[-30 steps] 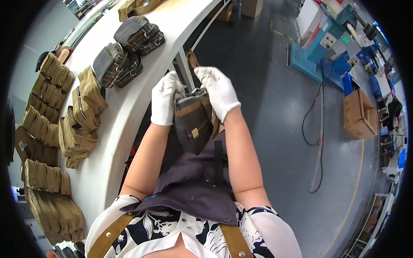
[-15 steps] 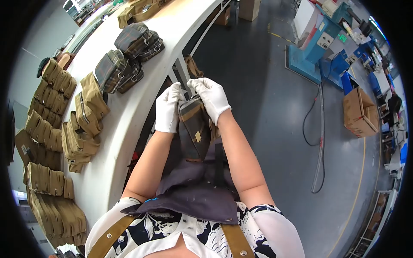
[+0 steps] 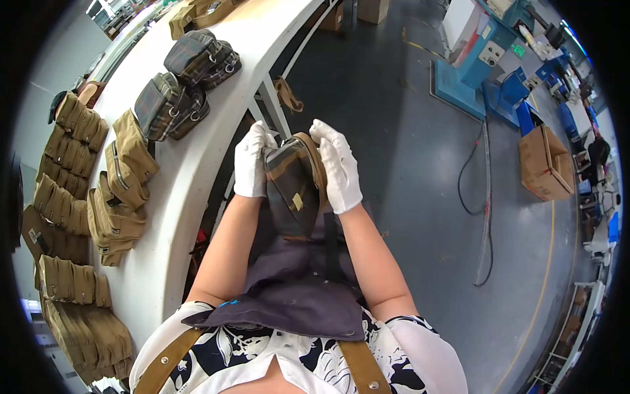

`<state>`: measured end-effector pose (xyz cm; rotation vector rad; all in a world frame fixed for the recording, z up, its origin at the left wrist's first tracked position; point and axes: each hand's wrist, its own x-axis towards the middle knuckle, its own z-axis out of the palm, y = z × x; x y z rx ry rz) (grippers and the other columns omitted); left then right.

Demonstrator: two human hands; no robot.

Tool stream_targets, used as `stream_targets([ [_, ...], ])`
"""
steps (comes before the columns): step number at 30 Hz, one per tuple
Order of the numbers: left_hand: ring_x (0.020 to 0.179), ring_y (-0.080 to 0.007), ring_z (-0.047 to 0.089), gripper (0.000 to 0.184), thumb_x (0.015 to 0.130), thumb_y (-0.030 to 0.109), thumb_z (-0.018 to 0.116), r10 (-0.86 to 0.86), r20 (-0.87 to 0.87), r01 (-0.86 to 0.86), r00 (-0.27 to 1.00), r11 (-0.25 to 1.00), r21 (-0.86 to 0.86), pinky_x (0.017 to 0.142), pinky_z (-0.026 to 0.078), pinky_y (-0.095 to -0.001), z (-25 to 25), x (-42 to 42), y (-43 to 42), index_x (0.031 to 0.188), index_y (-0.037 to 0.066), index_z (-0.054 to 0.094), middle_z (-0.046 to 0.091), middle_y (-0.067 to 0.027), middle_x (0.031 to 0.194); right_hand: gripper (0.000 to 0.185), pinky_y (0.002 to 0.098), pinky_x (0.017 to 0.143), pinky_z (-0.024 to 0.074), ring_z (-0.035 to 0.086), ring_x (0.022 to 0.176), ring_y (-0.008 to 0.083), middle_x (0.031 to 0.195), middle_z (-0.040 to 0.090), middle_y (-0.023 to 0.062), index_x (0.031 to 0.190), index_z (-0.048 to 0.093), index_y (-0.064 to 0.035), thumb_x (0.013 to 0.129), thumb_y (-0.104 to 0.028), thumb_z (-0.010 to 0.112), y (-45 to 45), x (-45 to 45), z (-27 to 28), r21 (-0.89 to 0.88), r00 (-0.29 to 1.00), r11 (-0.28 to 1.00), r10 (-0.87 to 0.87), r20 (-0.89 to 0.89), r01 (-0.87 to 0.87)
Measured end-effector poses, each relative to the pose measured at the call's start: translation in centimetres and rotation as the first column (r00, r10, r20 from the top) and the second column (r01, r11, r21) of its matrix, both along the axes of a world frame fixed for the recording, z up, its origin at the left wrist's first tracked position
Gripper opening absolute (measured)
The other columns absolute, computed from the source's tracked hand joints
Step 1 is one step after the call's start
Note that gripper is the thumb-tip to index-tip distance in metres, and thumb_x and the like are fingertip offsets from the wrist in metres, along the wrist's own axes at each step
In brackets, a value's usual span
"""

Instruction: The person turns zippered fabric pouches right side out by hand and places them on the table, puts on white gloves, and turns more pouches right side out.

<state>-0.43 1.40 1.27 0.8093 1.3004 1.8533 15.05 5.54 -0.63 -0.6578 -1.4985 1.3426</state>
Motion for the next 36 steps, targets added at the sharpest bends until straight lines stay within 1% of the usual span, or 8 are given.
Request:
stream_targets([
  [4, 0.047, -0.0064, 0.043, 0.045, 0.102, 0.037, 0.049, -0.071, 0.024, 0.072, 0.997, 0.997, -0.035, 0.044, 0.033, -0.0223, 0.1, -0.4, 0.2, 0.069, 0.008, 0.056, 0.050, 0.0019, 0.057, 0.085, 0.0441, 0.117, 0.0269, 0.041, 0.135, 0.0332, 0.146, 0.043, 0.0201, 0.143, 0.043, -0.0069, 0.089, -0.072, 0.040, -0.4, 2.2, -0.1, -0.369, 0.481, 0.693, -0.036, -0.876, -0.620],
  [11, 0.064, -0.0067, 0.056, 0.038, 0.102, 0.038, 0.048, -0.088, -0.075, 0.070, 0.993, 0.975, -0.213, 0.060, 0.046, -0.0233, 0.9, -1.0, -0.8, 0.088, 0.005, 0.062, 0.062, -0.0034, 0.075, 0.091, 0.0465, 0.118, 0.0241, 0.033, 0.140, 0.0379, 0.147, 0.039, 0.0245, 0.144, 0.039, 0.0005, 0.088, -0.071, 0.044, -0.6, 3.2, 0.4, -0.383, 0.459, 0.654, -0.061, -0.887, -0.653],
  [15, 0.118, -0.0240, 0.051, 0.073, 0.097, 0.063, 0.033, -0.095, -0.070, 0.100, 0.993, 0.992, 0.072, 0.099, 0.039, -0.0369, 2.3, 1.3, -2.9, 0.133, 0.001, 0.047, 0.053, -0.0223, 0.128, 0.076, 0.0460, 0.117, 0.0270, 0.039, 0.136, 0.0363, 0.142, 0.047, 0.0240, 0.142, 0.042, 0.0011, 0.097, -0.060, 0.039, 0.0, 3.5, -1.2, -0.338, 0.467, 0.688, 0.002, -0.884, -0.642],
  [18, 0.140, -0.0364, 0.030, 0.105, 0.084, 0.084, 0.025, -0.167, 0.007, 0.158, 0.986, 0.944, 0.288, 0.117, 0.018, -0.0433, 4.1, 2.5, -4.0, 0.150, 0.002, 0.026, 0.029, -0.0303, 0.150, 0.040, 0.0321, 0.104, 0.0446, 0.057, 0.120, 0.0199, 0.130, 0.059, 0.0120, 0.135, 0.054, -0.0042, 0.097, -0.014, 0.060, -1.0, 2.6, -0.2, -0.306, 0.992, 0.948, 0.049, -0.119, -0.084],
  [20, 0.145, -0.0390, 0.019, 0.114, 0.078, 0.089, 0.022, -0.489, 0.316, 0.312, 0.813, 0.824, 0.473, 0.118, 0.011, -0.0445, 2.6, -0.9, -4.1, 0.154, 0.004, 0.015, 0.016, -0.0310, 0.156, 0.038, 0.0273, 0.098, 0.0478, 0.061, 0.111, 0.0159, 0.123, 0.063, 0.0096, 0.129, 0.059, -0.0022, 0.091, -0.004, 0.065, -1.6, 1.8, -0.6, -0.208, 0.999, 0.978, 0.020, 0.041, -0.011],
  [23, 0.144, -0.0417, 0.020, 0.118, 0.075, 0.091, 0.027, -0.588, 0.325, 0.388, 0.740, 0.769, 0.508, 0.118, 0.013, -0.0450, 2.4, -1.5, -4.1, 0.154, 0.004, 0.016, 0.015, -0.0295, 0.156, 0.032, 0.0269, 0.093, 0.0499, 0.063, 0.104, 0.0147, 0.115, 0.065, 0.0082, 0.122, 0.063, -0.0011, 0.090, -0.003, 0.065, -1.8, 1.2, -0.6, -0.089, 0.985, 0.995, -0.038, 0.166, 0.054],
  [34, 0.143, -0.0380, 0.024, 0.116, 0.076, 0.087, 0.037, -0.608, 0.369, 0.394, 0.703, 0.765, 0.509, 0.117, 0.019, -0.0419, 2.6, -1.2, -4.5, 0.154, 0.004, 0.018, 0.021, -0.0270, 0.156, 0.032, 0.0295, 0.082, 0.0529, 0.066, 0.089, 0.0188, 0.099, 0.066, 0.0083, 0.119, 0.065, -0.0048, 0.086, -0.006, 0.067, -1.2, 1.2, 1.1, 0.026, 0.913, 0.999, -0.033, 0.408, 0.024],
  [36, 0.142, -0.0362, 0.027, 0.104, 0.081, 0.071, 0.053, -0.381, 0.156, 0.357, 0.911, 0.920, 0.162, 0.116, 0.022, -0.0413, 3.1, -0.3, -4.0, 0.153, 0.004, 0.019, 0.024, -0.0268, 0.155, 0.036, 0.0319, 0.081, 0.0535, 0.067, 0.087, 0.0233, 0.097, 0.066, 0.0105, 0.120, 0.064, -0.0063, 0.084, -0.005, 0.064, -1.4, 1.0, 1.3, 0.182, 0.849, 0.983, -0.126, 0.513, 0.036],
])
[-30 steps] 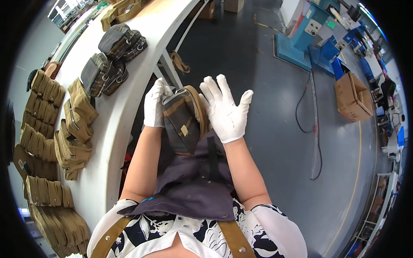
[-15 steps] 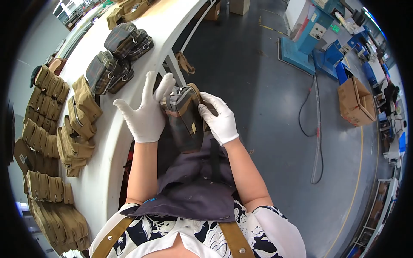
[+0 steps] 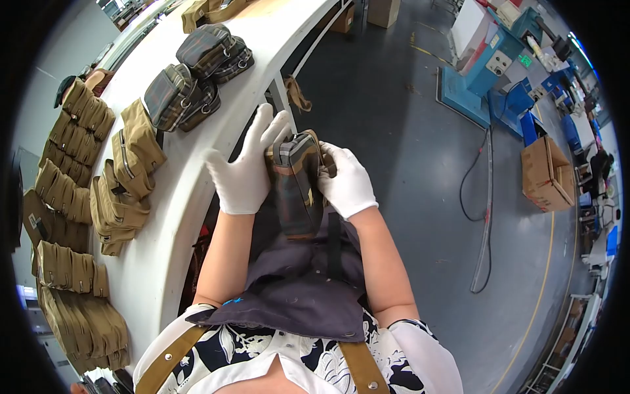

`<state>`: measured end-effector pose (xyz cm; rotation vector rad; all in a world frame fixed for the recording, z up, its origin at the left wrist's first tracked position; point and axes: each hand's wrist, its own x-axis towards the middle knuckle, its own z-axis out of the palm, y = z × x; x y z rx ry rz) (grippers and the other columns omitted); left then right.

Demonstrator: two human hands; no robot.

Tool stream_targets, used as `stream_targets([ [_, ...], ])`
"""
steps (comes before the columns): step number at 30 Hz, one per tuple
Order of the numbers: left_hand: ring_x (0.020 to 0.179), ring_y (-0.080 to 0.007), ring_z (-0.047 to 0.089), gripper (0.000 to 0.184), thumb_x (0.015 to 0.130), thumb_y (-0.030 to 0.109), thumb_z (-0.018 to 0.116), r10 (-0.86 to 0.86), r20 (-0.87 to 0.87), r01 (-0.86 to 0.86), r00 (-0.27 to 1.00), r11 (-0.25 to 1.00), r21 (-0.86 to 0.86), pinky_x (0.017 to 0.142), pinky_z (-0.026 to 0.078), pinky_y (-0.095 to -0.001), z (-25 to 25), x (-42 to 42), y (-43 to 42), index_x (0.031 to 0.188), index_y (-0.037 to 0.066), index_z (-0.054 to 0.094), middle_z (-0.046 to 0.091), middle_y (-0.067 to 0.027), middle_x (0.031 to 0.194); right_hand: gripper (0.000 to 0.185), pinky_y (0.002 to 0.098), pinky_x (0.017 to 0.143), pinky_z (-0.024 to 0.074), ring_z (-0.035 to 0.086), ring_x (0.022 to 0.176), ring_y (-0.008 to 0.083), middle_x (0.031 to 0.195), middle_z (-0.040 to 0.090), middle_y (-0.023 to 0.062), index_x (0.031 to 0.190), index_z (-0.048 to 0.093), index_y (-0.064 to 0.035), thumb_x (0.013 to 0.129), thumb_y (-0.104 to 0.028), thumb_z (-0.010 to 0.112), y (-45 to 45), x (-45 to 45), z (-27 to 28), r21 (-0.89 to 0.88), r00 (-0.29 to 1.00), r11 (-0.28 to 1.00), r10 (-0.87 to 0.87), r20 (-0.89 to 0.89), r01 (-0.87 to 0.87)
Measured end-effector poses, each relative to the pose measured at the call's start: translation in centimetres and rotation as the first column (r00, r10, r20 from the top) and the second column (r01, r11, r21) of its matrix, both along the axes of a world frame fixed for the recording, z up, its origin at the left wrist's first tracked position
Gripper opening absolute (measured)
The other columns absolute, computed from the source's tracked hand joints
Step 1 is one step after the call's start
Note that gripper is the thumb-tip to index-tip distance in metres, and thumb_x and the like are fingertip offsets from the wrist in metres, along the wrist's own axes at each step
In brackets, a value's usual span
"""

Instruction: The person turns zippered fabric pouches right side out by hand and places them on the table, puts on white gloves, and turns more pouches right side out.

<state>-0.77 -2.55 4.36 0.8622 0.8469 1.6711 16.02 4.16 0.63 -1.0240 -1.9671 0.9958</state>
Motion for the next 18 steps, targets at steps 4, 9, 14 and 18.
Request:
stream_targets([
  [4, 0.138, -0.0397, 0.033, 0.094, 0.064, 0.020, 0.078, 0.285, -0.940, -0.381, 0.189, 0.903, 0.197, 0.112, 0.030, -0.0443, 2.1, 2.2, -1.4, 0.146, 0.005, 0.036, 0.029, -0.0296, 0.150, 0.039, 0.0353, 0.079, 0.0541, 0.066, 0.084, 0.0295, 0.093, 0.066, 0.0138, 0.116, 0.066, -0.0082, 0.079, -0.001, 0.058, 0.0, -0.6, -1.6, 0.169, 0.999, 0.985, -0.029, 0.016, 0.026],
  [9, 0.134, -0.0388, 0.040, 0.065, 0.069, 0.006, 0.068, 0.264, -0.914, -0.296, 0.307, 0.940, 0.171, 0.110, 0.035, -0.0433, 1.3, 1.8, -1.3, 0.132, 0.007, 0.054, 0.033, -0.0276, 0.147, 0.031, 0.0246, 0.075, 0.0531, 0.063, 0.078, 0.0098, 0.088, 0.068, 0.0068, 0.111, 0.065, 0.0045, 0.088, 0.006, 0.044, 0.6, 0.8, -0.6, -0.616, 0.849, 0.777, -0.232, -0.475, -0.132],
  [14, 0.139, -0.0304, 0.036, 0.054, 0.067, 0.007, 0.063, 0.037, -0.712, -0.078, 0.701, 0.997, -0.025, 0.112, 0.030, -0.0395, 1.6, 0.0, -0.9, 0.120, 0.005, 0.059, 0.039, -0.0205, 0.147, 0.032, 0.0246, 0.077, 0.0527, 0.062, 0.083, 0.0094, 0.098, 0.065, 0.0079, 0.122, 0.056, 0.0045, 0.092, 0.003, 0.046, 1.3, 2.5, -4.5, -0.487, 0.549, 0.630, -0.113, -0.828, -0.605],
  [18, 0.137, -0.0303, 0.038, 0.055, 0.064, 0.005, 0.060, 0.105, -0.709, -0.117, 0.698, 0.993, 0.032, 0.113, 0.030, -0.0388, 0.5, 0.6, -0.7, 0.119, 0.003, 0.059, 0.037, -0.0199, 0.147, 0.040, 0.0304, 0.079, 0.0543, 0.067, 0.088, 0.0189, 0.103, 0.067, 0.0111, 0.129, 0.054, -0.0013, 0.089, -0.004, 0.054, 1.0, 0.8, -0.2, -0.329, 0.896, 0.930, 0.003, -0.444, -0.166],
])
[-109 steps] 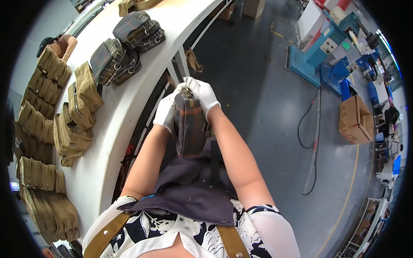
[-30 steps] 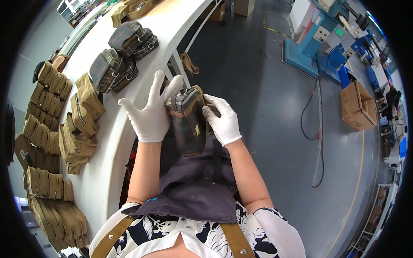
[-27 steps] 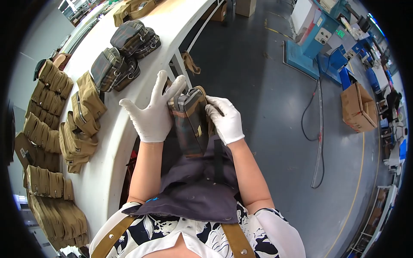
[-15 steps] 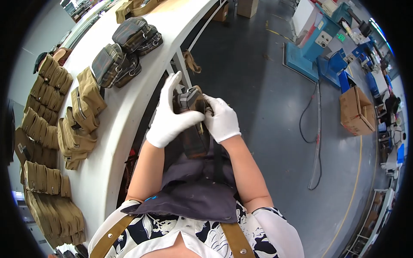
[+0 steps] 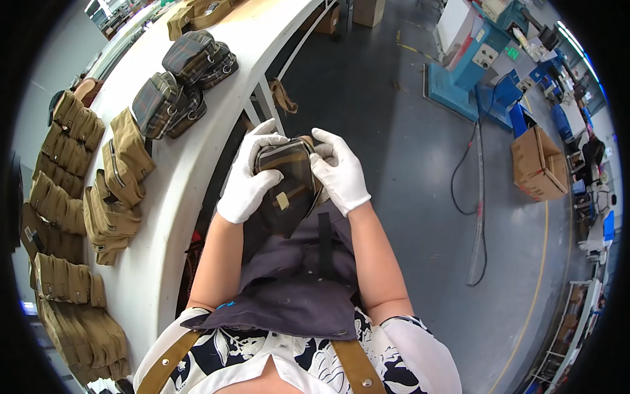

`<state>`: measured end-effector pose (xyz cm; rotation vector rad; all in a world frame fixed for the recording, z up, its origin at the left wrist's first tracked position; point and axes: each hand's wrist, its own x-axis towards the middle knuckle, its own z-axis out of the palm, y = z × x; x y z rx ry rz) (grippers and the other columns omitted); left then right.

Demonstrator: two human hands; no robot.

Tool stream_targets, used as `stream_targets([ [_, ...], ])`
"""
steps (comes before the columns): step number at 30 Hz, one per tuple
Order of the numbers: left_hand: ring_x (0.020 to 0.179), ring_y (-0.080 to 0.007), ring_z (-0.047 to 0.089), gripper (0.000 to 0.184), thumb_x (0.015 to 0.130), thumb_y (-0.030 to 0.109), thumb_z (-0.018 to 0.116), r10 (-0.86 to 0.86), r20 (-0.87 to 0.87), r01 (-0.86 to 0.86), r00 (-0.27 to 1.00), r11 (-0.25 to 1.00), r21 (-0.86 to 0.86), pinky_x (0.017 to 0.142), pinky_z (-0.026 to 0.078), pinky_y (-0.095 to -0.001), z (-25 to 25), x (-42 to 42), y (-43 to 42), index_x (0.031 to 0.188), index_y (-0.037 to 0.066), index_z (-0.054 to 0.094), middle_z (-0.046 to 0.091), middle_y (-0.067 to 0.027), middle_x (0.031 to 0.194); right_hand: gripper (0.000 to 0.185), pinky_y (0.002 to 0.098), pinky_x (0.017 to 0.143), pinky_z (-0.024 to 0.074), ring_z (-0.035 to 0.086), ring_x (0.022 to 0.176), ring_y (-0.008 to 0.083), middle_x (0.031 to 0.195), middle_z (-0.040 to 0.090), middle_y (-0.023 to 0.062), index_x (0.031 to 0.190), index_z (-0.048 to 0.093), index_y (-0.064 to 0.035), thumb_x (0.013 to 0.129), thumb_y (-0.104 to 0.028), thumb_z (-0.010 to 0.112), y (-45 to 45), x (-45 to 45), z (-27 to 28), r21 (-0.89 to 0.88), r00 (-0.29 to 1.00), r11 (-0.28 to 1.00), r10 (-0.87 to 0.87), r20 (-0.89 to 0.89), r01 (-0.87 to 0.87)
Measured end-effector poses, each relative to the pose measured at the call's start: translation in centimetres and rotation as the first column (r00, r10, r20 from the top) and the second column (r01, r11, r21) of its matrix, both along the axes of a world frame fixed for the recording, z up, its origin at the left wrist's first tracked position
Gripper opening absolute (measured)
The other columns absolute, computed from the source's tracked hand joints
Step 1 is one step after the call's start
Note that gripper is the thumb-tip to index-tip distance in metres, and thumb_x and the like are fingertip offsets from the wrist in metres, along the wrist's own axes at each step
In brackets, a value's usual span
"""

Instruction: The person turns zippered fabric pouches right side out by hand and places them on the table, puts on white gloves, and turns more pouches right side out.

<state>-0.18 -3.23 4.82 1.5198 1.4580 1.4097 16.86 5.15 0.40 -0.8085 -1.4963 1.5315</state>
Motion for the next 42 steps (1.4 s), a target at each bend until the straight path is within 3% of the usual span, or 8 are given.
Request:
stream_targets([
  [3, 0.137, -0.0301, 0.038, 0.057, 0.062, 0.004, 0.060, -0.025, 0.066, 0.023, 0.997, 0.999, 0.023, 0.113, 0.030, -0.0388, -0.6, 0.0, 0.2, 0.119, 0.003, 0.059, 0.036, -0.0189, 0.148, 0.039, 0.0350, 0.078, 0.0545, 0.069, 0.088, 0.0278, 0.103, 0.069, 0.0177, 0.125, 0.058, -0.0042, 0.087, -0.005, 0.056, 1.1, -0.5, 1.0, 0.641, 0.922, 0.767, -0.236, 0.307, -0.017],
  [8, 0.138, -0.0303, 0.036, 0.060, 0.059, 0.004, 0.059, -0.054, 0.118, 0.055, 0.992, 0.998, -0.001, 0.113, 0.030, -0.0399, -0.5, -0.3, 0.4, 0.119, 0.003, 0.059, 0.035, -0.0172, 0.149, 0.026, 0.0321, 0.072, 0.0546, 0.068, 0.074, 0.0248, 0.094, 0.070, 0.0174, 0.111, 0.065, -0.0012, 0.089, -0.006, 0.052, 1.8, -0.7, 0.6, 0.427, 0.938, 0.904, -0.131, 0.320, -0.019],
  [11, 0.139, -0.0311, 0.035, 0.060, 0.057, 0.004, 0.059, -0.063, 0.155, 0.061, 0.986, 0.998, 0.015, 0.114, 0.029, -0.0403, -0.8, -0.2, 0.4, 0.117, 0.002, 0.061, 0.035, -0.0169, 0.149, 0.022, 0.0286, 0.071, 0.0548, 0.066, 0.074, 0.0178, 0.093, 0.070, 0.0114, 0.105, 0.065, 0.0032, 0.090, -0.004, 0.051, 1.7, -0.4, -1.1, -0.243, 0.986, 0.965, 0.058, -0.157, -0.096],
  [15, 0.140, -0.0316, 0.034, 0.059, 0.055, 0.004, 0.059, -0.123, 0.218, 0.130, 0.968, 0.991, -0.018, 0.114, 0.029, -0.0408, -0.3, -0.9, 0.6, 0.113, 0.002, 0.063, 0.036, -0.0168, 0.149, 0.016, 0.0289, 0.080, 0.0563, 0.066, 0.083, 0.0158, 0.095, 0.067, 0.0090, 0.098, 0.062, 0.0036, 0.090, 0.001, 0.048, -0.3, -0.5, -4.0, -0.529, 0.714, 0.708, -0.050, -0.698, -0.467],
  [21, 0.137, -0.0288, 0.039, 0.047, 0.063, 0.003, 0.063, -0.051, 0.081, 0.049, 0.995, 0.998, 0.026, 0.111, 0.033, -0.0382, -1.0, -0.4, 0.9, 0.110, 0.002, 0.064, 0.042, -0.0155, 0.146, 0.020, 0.0246, 0.077, 0.0547, 0.063, 0.083, 0.0092, 0.094, 0.067, 0.0027, 0.097, 0.064, -0.0025, 0.100, -0.020, 0.055, 0.4, 0.5, -1.3, -0.476, 0.923, 0.840, 0.073, -0.378, -0.261],
  [27, 0.128, -0.0271, 0.049, 0.028, 0.090, 0.018, 0.069, 0.019, 0.156, -0.046, 0.988, 0.984, 0.170, 0.104, 0.042, -0.0371, -1.2, -0.4, 0.3, 0.114, 0.003, 0.066, 0.046, -0.0163, 0.140, 0.020, 0.0246, 0.074, 0.0535, 0.063, 0.076, 0.0094, 0.086, 0.067, 0.0019, 0.096, 0.065, -0.0037, 0.100, -0.021, 0.057, 1.2, -1.5, 1.1, -0.587, 0.793, 0.729, -0.101, -0.601, -0.352],
  [33, 0.125, -0.0270, 0.052, 0.035, 0.093, 0.027, 0.065, 0.049, 0.249, -0.114, 0.967, 0.960, 0.256, 0.107, 0.039, -0.0393, -4.5, -3.2, -2.2, 0.115, -0.001, 0.064, 0.050, -0.0172, 0.138, 0.033, 0.0220, 0.071, 0.0470, 0.053, 0.075, 0.0037, 0.084, 0.066, -0.0016, 0.103, 0.068, 0.0031, 0.101, -0.027, 0.056, -0.2, -5.1, 1.7, 0.099, 0.998, 0.994, -0.043, -0.045, 0.048],
  [42, 0.122, -0.0249, 0.054, 0.038, 0.096, 0.027, 0.061, 0.076, 0.296, -0.151, 0.952, 0.959, 0.240, 0.106, 0.040, -0.0366, -5.3, -3.1, -1.9, 0.120, -0.002, 0.061, 0.055, -0.0156, 0.133, 0.029, 0.0191, 0.076, 0.0466, 0.055, 0.080, 0.0035, 0.087, 0.066, 0.0006, 0.103, 0.065, 0.0061, 0.103, -0.020, 0.052, -1.0, -5.1, 0.7, -0.007, 0.966, 1.000, -0.004, -0.257, 0.002],
])
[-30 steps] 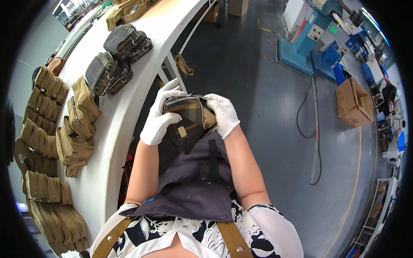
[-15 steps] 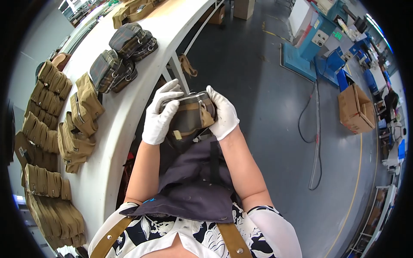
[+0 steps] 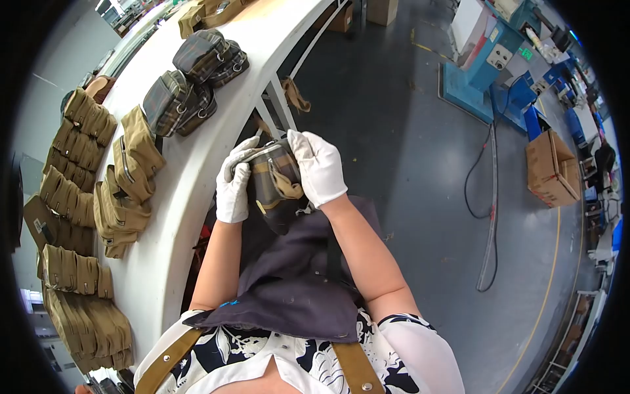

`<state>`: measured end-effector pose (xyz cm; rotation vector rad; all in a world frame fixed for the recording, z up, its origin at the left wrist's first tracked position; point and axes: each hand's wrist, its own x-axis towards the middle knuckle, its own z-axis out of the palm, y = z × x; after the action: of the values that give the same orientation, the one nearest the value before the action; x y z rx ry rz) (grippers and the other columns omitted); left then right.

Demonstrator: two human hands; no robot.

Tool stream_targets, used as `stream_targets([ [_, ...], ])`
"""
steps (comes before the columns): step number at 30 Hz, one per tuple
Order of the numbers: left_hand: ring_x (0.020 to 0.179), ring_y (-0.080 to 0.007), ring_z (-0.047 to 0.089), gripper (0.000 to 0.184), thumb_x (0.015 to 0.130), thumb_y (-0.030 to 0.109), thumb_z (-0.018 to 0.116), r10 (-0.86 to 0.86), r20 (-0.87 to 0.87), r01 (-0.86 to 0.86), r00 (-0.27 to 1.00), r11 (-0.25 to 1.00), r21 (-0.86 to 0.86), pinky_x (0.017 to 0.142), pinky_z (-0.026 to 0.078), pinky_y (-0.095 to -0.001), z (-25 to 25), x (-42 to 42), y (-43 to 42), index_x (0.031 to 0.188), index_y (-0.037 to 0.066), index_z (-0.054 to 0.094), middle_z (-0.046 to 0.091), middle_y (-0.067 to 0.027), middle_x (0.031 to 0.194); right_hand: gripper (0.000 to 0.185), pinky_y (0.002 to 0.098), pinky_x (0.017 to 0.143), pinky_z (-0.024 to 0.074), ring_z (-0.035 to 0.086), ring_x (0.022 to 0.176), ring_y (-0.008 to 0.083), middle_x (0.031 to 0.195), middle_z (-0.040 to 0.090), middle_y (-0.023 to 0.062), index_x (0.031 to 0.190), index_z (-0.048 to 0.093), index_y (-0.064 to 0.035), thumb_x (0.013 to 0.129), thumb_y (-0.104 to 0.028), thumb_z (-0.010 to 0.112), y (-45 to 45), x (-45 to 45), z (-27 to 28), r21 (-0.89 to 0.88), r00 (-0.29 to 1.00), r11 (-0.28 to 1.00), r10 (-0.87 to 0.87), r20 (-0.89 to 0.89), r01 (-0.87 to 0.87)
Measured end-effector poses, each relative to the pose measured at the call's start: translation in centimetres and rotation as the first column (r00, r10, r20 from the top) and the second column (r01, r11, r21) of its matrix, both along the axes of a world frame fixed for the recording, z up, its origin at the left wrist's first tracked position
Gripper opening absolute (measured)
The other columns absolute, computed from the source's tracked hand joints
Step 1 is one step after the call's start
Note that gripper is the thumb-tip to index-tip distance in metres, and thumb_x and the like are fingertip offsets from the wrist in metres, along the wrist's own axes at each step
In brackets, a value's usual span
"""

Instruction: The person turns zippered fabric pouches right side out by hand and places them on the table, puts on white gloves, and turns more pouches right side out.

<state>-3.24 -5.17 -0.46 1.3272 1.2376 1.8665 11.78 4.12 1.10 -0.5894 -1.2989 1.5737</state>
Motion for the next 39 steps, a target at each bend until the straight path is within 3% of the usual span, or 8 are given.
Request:
stream_targets([
  [3, 0.120, -0.0222, 0.054, 0.038, 0.098, 0.027, 0.057, 0.036, 0.229, 0.000, 0.973, 0.988, -0.154, 0.106, 0.040, -0.0348, -2.7, -0.1, 0.5, 0.123, -0.001, 0.058, 0.059, -0.0137, 0.129, 0.029, 0.0218, 0.071, 0.0480, 0.057, 0.073, 0.0058, 0.078, 0.067, 0.0067, 0.099, 0.065, 0.0058, 0.102, -0.021, 0.053, 0.2, -0.4, 2.1, 0.278, 0.949, 0.961, -0.093, 0.301, 0.006],
  [15, 0.121, -0.0180, 0.051, 0.042, 0.100, 0.025, 0.052, 0.080, 0.182, -0.030, 0.980, 0.965, -0.261, 0.107, 0.036, -0.0310, -1.3, -0.1, -0.9, 0.134, 0.001, 0.050, 0.057, -0.0101, 0.129, 0.029, 0.0214, 0.057, 0.0356, 0.040, 0.061, 0.0048, 0.067, 0.048, -0.0041, 0.083, 0.056, -0.0003, 0.101, -0.023, 0.055, -1.3, -0.1, -1.9, 0.136, 0.995, 0.988, -0.084, 0.048, 0.077],
  [19, 0.126, -0.0193, 0.047, 0.039, 0.101, 0.020, 0.047, 0.102, 0.170, -0.051, 0.980, 0.958, -0.282, 0.109, 0.034, -0.0323, -1.1, 1.2, -2.0, 0.135, 0.001, 0.046, 0.052, -0.0116, 0.134, 0.016, 0.0411, 0.062, 0.0480, 0.060, 0.072, 0.0386, 0.082, 0.059, 0.0155, 0.098, 0.056, -0.0031, 0.094, -0.018, 0.060, -2.6, 3.1, -4.4, 0.661, 0.879, 0.745, -0.373, 0.297, 0.093],
  [23, 0.128, -0.0217, 0.044, 0.040, 0.100, 0.017, 0.045, 0.140, 0.002, -0.134, 0.990, 0.951, -0.277, 0.110, 0.032, -0.0342, -0.8, 2.6, -3.6, 0.137, 0.002, 0.041, 0.049, -0.0139, 0.135, 0.014, 0.0335, 0.062, 0.0485, 0.062, 0.071, 0.0231, 0.082, 0.063, 0.0081, 0.105, 0.062, -0.0040, 0.096, -0.013, 0.056, -3.3, 4.2, -9.4, 0.423, 0.775, 0.905, -0.296, 0.558, 0.042],
  [25, 0.128, -0.0217, 0.044, 0.040, 0.100, 0.018, 0.045, 0.163, 0.004, -0.156, 0.987, 0.950, -0.271, 0.110, 0.032, -0.0341, -0.4, 3.2, -3.9, 0.137, 0.002, 0.041, 0.049, -0.0141, 0.135, 0.015, 0.0280, 0.062, 0.0475, 0.059, 0.070, 0.0116, 0.081, 0.064, 0.0012, 0.106, 0.065, -0.0029, 0.097, -0.010, 0.056, -3.8, 4.1, -7.7, -0.138, 0.885, 0.990, 0.046, 0.463, 0.020],
  [27, 0.124, -0.0209, 0.047, 0.039, 0.102, 0.023, 0.045, 0.272, -0.063, -0.279, 0.960, 0.932, -0.230, 0.108, 0.034, -0.0337, 0.7, 3.0, -3.6, 0.134, 0.001, 0.046, 0.051, -0.0136, 0.132, 0.017, 0.0206, 0.068, 0.0445, 0.053, 0.077, 0.0033, 0.083, 0.063, -0.0036, 0.105, 0.067, 0.0014, 0.097, -0.008, 0.056, -3.5, 4.6, -7.5, -0.312, 0.959, 0.945, 0.172, 0.225, -0.097],
  [31, 0.115, -0.0184, 0.052, 0.041, 0.104, 0.033, 0.043, 0.360, -0.125, -0.381, 0.924, 0.889, -0.253, 0.102, 0.037, -0.0314, 3.0, 1.0, -2.4, 0.124, -0.001, 0.055, 0.058, -0.0116, 0.120, 0.020, 0.0242, 0.077, 0.0484, 0.059, 0.081, 0.0073, 0.092, 0.068, 0.0019, 0.107, 0.066, 0.0041, 0.098, -0.011, 0.056, -3.4, 5.7, -6.7, -0.435, 0.945, 0.840, 0.278, -0.169, -0.325],
  [39, 0.108, -0.0154, 0.055, 0.033, 0.101, 0.032, 0.051, 0.246, 0.657, -0.074, 0.713, 0.957, -0.279, 0.096, 0.043, -0.0289, 1.5, 0.2, -0.2, 0.119, 0.005, 0.058, 0.059, -0.0037, 0.114, 0.024, 0.0253, 0.077, 0.0526, 0.064, 0.084, 0.0107, 0.095, 0.068, 0.0042, 0.108, 0.064, 0.0021, 0.098, -0.018, 0.058, -3.1, 4.8, 0.0, -0.239, 0.742, 0.813, 0.311, -0.593, -0.532],
])
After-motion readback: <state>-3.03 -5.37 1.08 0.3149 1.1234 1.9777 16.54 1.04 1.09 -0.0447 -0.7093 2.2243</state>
